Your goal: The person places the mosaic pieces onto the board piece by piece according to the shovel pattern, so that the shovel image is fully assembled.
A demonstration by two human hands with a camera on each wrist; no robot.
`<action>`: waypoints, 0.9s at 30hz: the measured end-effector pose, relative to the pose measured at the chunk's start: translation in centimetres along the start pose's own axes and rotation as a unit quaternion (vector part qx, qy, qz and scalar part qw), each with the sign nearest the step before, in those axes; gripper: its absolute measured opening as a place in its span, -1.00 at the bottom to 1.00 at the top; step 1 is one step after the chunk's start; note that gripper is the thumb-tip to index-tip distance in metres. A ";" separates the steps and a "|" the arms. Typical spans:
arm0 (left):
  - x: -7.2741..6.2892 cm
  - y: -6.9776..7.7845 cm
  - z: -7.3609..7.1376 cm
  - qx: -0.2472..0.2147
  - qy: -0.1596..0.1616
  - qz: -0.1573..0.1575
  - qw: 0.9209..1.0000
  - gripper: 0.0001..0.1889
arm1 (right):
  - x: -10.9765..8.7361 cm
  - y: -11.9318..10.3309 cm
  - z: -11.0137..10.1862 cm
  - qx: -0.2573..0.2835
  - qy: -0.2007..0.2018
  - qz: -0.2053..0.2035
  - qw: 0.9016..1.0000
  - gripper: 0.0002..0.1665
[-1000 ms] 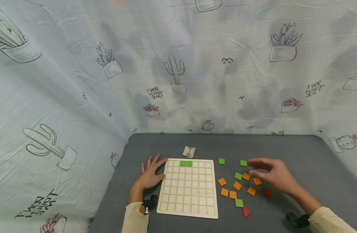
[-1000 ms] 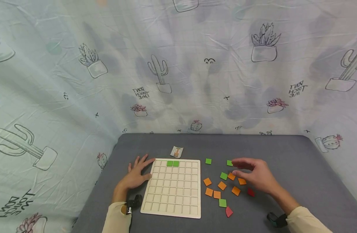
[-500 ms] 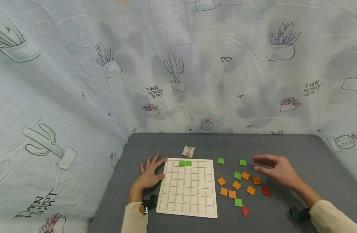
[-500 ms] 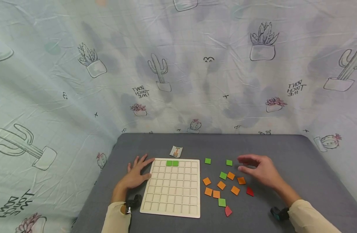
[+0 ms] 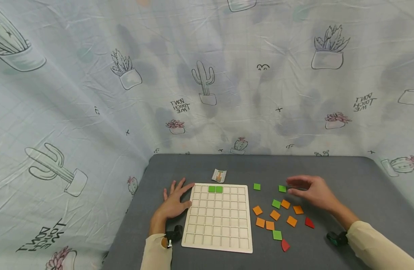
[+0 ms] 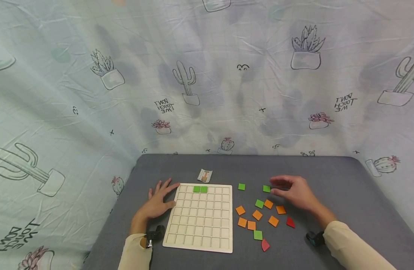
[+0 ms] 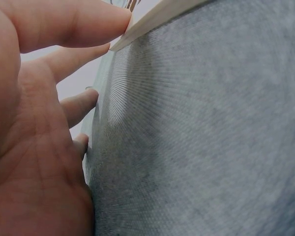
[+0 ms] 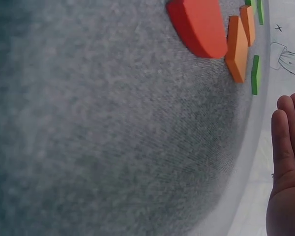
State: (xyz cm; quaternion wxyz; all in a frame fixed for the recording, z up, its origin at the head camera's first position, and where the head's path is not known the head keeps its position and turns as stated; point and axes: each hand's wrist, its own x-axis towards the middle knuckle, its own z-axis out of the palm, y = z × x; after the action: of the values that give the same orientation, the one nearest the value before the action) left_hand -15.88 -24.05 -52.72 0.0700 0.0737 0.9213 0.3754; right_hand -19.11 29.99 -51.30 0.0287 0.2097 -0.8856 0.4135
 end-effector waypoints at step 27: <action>-0.2 0.1 -0.1 -0.006 -0.001 0.003 1.000 -0.27 | 1.3 0.8 1.5 -0.070 -0.016 -0.003 0.997 -0.55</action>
State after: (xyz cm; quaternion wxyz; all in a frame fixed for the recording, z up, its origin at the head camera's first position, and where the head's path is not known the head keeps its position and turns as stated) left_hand -15.73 -24.08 -52.54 0.0704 0.0760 0.9186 0.3815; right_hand -20.41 28.82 -52.56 0.0309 0.2163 -0.9121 0.3470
